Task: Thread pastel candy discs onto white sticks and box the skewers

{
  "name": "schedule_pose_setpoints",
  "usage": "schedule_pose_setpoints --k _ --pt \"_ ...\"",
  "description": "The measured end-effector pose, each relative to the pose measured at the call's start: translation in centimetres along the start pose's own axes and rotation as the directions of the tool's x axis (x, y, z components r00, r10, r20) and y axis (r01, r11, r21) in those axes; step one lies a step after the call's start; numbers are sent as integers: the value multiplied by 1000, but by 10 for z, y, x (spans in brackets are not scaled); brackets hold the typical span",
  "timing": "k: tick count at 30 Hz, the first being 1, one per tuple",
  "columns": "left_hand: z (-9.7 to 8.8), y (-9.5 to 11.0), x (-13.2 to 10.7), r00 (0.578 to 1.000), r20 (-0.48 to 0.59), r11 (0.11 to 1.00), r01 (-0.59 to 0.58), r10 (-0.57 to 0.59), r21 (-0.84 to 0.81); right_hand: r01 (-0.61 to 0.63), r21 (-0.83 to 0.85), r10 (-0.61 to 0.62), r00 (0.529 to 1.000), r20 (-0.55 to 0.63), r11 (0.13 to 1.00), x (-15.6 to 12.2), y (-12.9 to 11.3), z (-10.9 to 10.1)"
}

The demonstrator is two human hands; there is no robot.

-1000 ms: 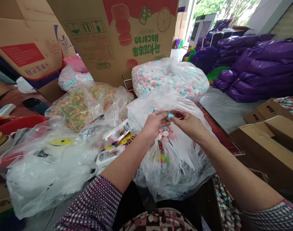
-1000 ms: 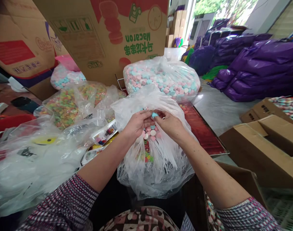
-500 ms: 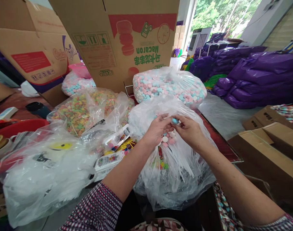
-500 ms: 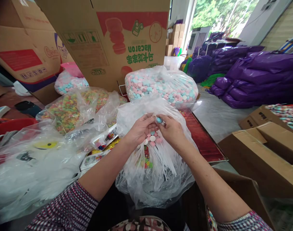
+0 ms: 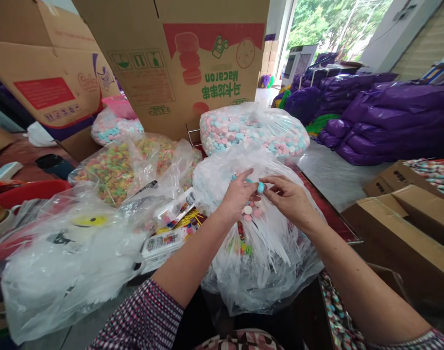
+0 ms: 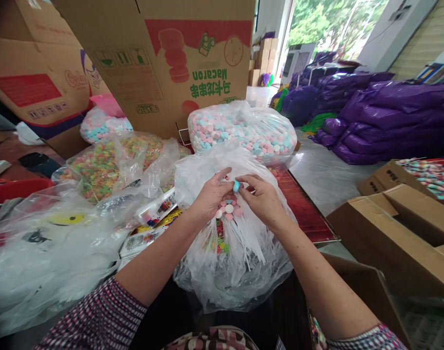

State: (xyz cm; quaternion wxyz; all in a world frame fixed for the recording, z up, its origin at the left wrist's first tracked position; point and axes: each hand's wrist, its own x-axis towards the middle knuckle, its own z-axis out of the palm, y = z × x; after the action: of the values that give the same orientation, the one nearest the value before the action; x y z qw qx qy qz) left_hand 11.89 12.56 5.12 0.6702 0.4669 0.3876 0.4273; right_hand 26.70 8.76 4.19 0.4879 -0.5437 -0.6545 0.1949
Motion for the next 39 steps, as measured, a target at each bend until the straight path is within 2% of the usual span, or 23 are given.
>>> schedule_pose_setpoints --k 4,7,11,14,17,20,23,26,27,29,30,32,34,36,37,39 --pt "3 -3 -2 1000 -11 997 7 -6 78 119 -106 -118 993 20 987 -2 -4 3" --pt "5 -3 -2 998 -63 999 -17 20 45 159 -188 -165 986 -19 969 -5 -3 2" --pt "5 -3 -4 987 -158 995 -30 14 -97 25 -197 -49 992 -117 980 -8 2 -4" --pt "1 -5 -7 987 -159 988 -39 14 -151 -30 -156 22 999 -49 987 -10 3 -9" --pt "-5 -11 -10 988 -152 991 -34 14 -131 -71 -214 81 996 34 974 -13 6 -11" --pt "-10 -19 -13 985 -173 997 -41 29 -68 -117 -204 126 992 30 972 -16 6 -12" --pt "-12 -27 -15 987 -159 1000 10 -12 -15 -84 42 88 990 -110 996 -20 -2 -13" --pt "-11 -32 -15 987 -147 998 57 -58 -13 78 257 22 931 -365 963 -20 -12 -16" --pt "-10 -33 -15 988 -144 998 60 -62 -20 131 262 -4 900 -436 956 -19 -13 -18" --pt "-9 -34 -14 988 -137 998 62 -65 -32 173 140 -82 865 -496 975 -15 -9 -22" --pt "-8 -35 -14 989 -134 997 66 -70 -37 164 34 -128 868 -479 986 -13 -4 -23" --pt "-8 -35 -14 988 -131 996 74 -80 -43 104 -169 -159 921 -355 980 -9 11 -24" --pt "-8 -35 -15 989 -129 996 71 -78 -55 20 -247 -67 980 -185 969 -9 26 -21" --pt "-8 -35 -16 991 -114 995 65 -73 -73 -58 -218 42 996 -77 974 -14 34 -16" --pt "-9 -35 -17 992 -101 994 67 -75 -81 -70 -190 56 995 -79 979 -17 34 -15" --pt "-9 -35 -19 993 -75 992 85 -92 -93 -8 -168 -28 977 -211 986 -22 27 -16"
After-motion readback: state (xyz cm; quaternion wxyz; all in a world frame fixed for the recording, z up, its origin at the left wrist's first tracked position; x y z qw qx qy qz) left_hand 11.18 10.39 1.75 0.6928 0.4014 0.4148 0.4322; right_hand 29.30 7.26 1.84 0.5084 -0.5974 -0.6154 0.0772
